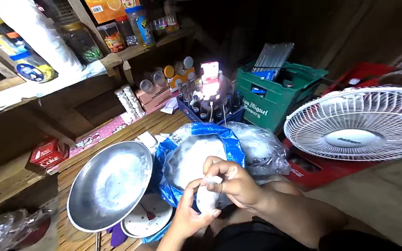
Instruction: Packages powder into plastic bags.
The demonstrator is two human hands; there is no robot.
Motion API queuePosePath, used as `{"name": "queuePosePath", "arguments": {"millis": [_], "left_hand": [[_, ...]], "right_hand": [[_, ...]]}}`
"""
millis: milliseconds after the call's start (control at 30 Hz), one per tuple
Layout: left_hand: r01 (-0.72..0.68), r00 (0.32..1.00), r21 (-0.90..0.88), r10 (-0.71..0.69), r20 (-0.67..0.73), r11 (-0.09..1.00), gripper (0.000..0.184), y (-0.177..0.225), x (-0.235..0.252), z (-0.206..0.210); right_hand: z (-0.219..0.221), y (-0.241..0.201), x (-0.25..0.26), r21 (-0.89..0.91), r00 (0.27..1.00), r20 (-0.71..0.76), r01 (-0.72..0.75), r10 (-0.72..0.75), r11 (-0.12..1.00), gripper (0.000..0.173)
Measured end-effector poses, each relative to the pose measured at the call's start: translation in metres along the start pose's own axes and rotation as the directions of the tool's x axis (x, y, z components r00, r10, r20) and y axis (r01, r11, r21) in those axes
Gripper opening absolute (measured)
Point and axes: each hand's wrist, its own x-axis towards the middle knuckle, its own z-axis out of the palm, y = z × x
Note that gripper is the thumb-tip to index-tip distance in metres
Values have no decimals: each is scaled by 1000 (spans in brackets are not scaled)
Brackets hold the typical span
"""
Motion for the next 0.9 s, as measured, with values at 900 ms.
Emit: {"name": "queuePosePath", "arguments": {"millis": [900], "left_hand": [[-4,925,426,165,-343,905,44,-17,8,-13]], "right_hand": [[-31,-1,13,-303,907,409,238,-99,923,17]]}}
